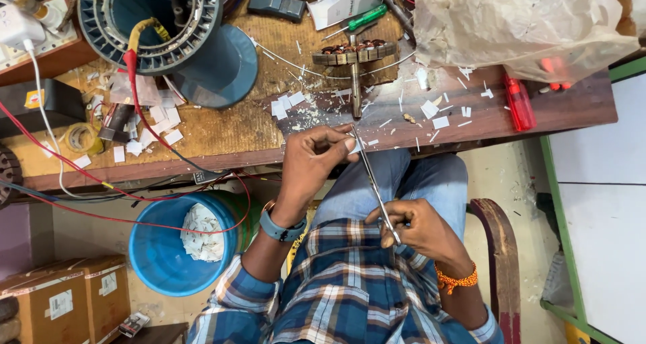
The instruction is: The person repeatedly cuts small white plastic pieces with scissors and inserts them into slots on a cylindrical motor rotor. The person handles the rotor and plastic pieces by hand, working at a cluttered bench with motor parts and tools.
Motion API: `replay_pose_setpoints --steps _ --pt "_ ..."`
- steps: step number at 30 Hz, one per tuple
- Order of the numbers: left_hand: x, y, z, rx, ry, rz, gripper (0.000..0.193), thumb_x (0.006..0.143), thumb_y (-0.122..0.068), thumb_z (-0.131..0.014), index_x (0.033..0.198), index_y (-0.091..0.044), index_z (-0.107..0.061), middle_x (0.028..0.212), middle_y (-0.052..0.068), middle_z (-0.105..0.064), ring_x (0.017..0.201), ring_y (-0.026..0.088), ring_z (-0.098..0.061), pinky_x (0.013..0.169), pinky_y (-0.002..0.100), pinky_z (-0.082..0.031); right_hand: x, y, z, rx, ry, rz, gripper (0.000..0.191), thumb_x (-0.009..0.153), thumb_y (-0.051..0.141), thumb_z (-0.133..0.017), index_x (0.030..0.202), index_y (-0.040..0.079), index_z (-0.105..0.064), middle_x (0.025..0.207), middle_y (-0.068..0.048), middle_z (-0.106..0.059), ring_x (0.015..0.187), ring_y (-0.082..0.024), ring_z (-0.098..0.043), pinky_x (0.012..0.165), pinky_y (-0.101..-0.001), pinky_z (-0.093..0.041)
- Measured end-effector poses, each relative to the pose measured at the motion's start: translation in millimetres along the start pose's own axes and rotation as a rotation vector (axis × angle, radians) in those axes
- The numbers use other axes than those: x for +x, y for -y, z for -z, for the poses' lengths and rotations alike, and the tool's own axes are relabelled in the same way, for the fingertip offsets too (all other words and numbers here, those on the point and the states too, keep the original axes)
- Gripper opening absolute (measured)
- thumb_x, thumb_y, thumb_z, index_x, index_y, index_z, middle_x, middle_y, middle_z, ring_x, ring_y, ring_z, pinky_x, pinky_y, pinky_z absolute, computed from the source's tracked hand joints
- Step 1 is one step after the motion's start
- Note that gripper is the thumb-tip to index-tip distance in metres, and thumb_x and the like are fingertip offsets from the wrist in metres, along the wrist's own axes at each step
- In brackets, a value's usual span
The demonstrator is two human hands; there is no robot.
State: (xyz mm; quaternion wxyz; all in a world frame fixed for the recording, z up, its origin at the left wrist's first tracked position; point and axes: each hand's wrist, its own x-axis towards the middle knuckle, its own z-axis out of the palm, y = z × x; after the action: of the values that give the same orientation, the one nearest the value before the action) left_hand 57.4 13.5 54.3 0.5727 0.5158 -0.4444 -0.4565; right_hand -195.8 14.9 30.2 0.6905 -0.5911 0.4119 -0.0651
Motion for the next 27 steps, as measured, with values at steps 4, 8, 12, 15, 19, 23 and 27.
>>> replay_pose_setpoints --steps 4,8,12,15,19,23,27 --pt "-2 3 3 -0.105 -0.023 0.163 0.013 0.092 -0.011 -0.074 0.095 0.002 -0.075 0.087 0.014 -0.077 0.082 0.017 -0.078 0.082 0.034 -0.064 -7 -8 0 0.047 0.009 -0.067 0.022 0.078 0.005 -0.079 0.099 -0.001 -0.080 0.069 -0.009 -0.078 0.063 -0.014 -0.073 0.059 -0.0278 -0.058" --pt "0 8 -2 -0.202 -0.027 0.086 0.017 0.100 -0.012 -0.067 0.109 0.003 -0.068 0.105 0.021 -0.077 0.095 0.022 -0.077 0.069 0.029 -0.064 -13 -8 19 -0.028 -0.045 0.058 0.032 0.074 0.006 -0.082 0.106 0.004 -0.079 0.076 -0.008 -0.080 0.067 -0.015 -0.075 0.060 -0.0280 -0.060" --pt "-7 13 -7 -0.477 0.034 0.285 0.019 0.102 -0.020 -0.055 0.115 -0.009 -0.048 0.117 0.024 -0.073 0.100 0.029 -0.078 0.048 0.026 -0.059 -15 14 79 -0.312 -0.510 -0.070 0.044 0.080 0.012 -0.080 0.124 0.009 -0.075 0.085 -0.012 -0.082 0.076 -0.026 -0.074 0.064 -0.0363 -0.058" --pt "-22 20 -8 -0.752 0.190 0.506 0.026 0.099 -0.027 -0.054 0.120 -0.014 -0.046 0.113 0.023 -0.073 0.088 0.031 -0.077 0.044 0.023 -0.055 -15 38 127 -0.807 -0.663 -0.062 0.061 0.079 0.021 -0.084 0.135 0.007 -0.062 0.087 -0.018 -0.076 0.079 -0.034 -0.075 0.067 -0.0431 -0.057" --pt "-32 38 -16 -0.716 0.030 0.527 0.021 0.099 -0.017 -0.065 0.114 -0.008 -0.053 0.101 0.007 -0.067 0.074 0.013 -0.061 0.048 0.018 -0.043 8 60 174 -0.960 -0.738 0.196 0.053 0.086 0.022 -0.076 0.131 0.003 -0.058 0.085 -0.021 -0.070 0.082 -0.042 -0.069 0.069 -0.0523 -0.052" --pt "-31 48 -17 -0.471 -0.068 0.388 0.014 0.095 -0.010 -0.070 0.108 -0.007 -0.065 0.085 0.004 -0.058 0.072 0.010 -0.051 0.056 0.019 -0.043 50 72 199 -1.326 -0.687 0.130 0.042 0.075 0.031 -0.081 0.104 0.004 -0.067 0.091 -0.020 -0.072 0.089 -0.041 -0.069 0.076 -0.0527 -0.055" --pt "-27 43 -14 -0.301 -0.063 0.306 0.011 0.090 -0.004 -0.071 0.098 -0.004 -0.063 0.087 0.004 -0.062 0.079 0.010 -0.060 0.060 0.023 -0.051 42 66 190 -1.102 -0.596 0.067 0.039 0.081 0.021 -0.073 0.120 0.014 -0.073 0.095 -0.019 -0.075 0.087 -0.039 -0.071 0.075 -0.0519 -0.056"
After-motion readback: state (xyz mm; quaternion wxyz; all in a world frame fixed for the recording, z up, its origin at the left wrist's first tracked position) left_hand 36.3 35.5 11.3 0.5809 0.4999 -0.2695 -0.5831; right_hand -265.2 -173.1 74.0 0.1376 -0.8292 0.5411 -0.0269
